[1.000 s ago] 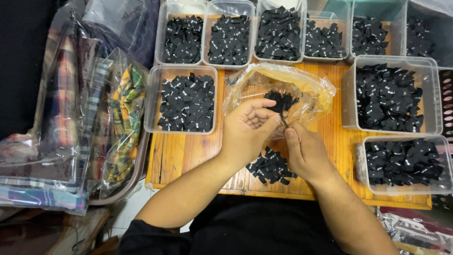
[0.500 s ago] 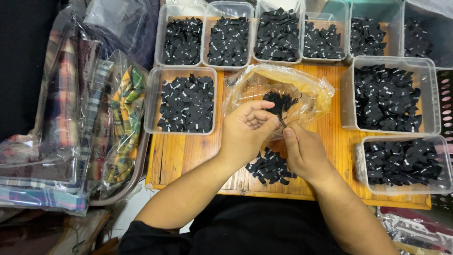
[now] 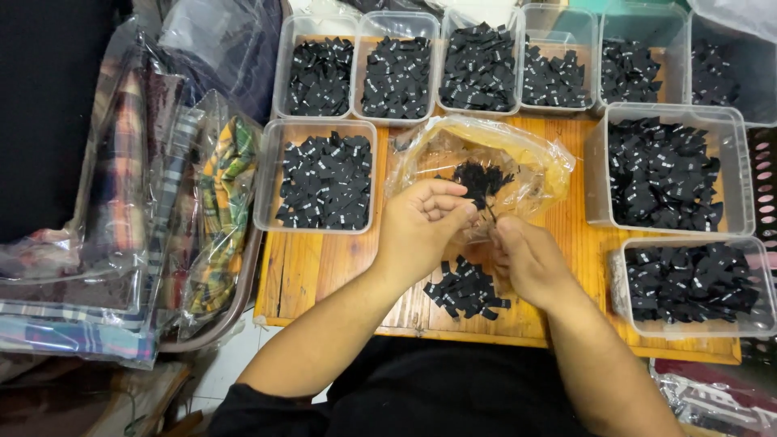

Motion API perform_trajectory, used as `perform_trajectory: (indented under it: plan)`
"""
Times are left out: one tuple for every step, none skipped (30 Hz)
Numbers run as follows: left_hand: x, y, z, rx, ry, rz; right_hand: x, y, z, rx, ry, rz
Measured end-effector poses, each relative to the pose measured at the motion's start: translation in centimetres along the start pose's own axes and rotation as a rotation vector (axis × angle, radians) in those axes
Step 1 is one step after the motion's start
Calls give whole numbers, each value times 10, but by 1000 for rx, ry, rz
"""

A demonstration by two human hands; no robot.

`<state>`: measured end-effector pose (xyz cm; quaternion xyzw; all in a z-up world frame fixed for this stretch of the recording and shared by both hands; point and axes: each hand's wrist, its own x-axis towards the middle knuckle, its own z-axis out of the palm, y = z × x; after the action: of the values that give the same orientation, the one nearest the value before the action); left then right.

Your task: The person uses scissors to cut small black tags from a plastic bag and places them into clear plastic containers on a wooden table. The person repeatedly picks up tags, cuts them, and deposits them into the containers.

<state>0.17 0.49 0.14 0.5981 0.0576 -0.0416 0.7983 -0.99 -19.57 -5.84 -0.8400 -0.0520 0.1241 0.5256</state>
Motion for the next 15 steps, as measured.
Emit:
perform_trajectory:
  plan:
    - [0, 2, -1, 0, 1, 2, 0, -1, -1, 0, -1, -2]
    - [0, 3, -1, -33, 2, -9, 0, -3, -2, 179, 13, 44]
    - [0, 4, -2, -66, 2, -19, 0, -4, -3, 358, 28, 90]
    - [-1, 7, -1, -66, 2, -17, 0, 0, -5, 357, 28, 88]
    - [-2, 10, -1, -118, 7, -39, -1, 3, -6, 411, 45, 82]
    - [-4, 14, 0, -169, 11, -60, -1, 6, -8, 465, 62, 76]
    - [-2, 13, 0, -168, 12, -59, 0, 6, -9, 466, 61, 74]
    - [0, 12, 0, -220, 19, -74, 1, 7, -9, 497, 69, 61]
    - [1, 11, -1, -272, 26, -90, 2, 8, -9, 527, 77, 47]
    - [1, 11, -1, -271, 27, -89, 2, 12, -9, 528, 77, 46]
    - [1, 11, -2, -296, 26, -81, 3, 16, -9, 528, 85, 38]
    - [1, 11, -3, -321, 26, -73, 3, 19, -8, 527, 93, 31]
    - [0, 11, -5, -320, 29, -71, 3, 17, -8, 527, 89, 29]
    - [-1, 11, -6, -305, 29, -49, 3, 15, -7, 546, 98, 28]
    - [-3, 10, -9, -287, 29, -26, 4, 13, -6, 566, 106, 25]
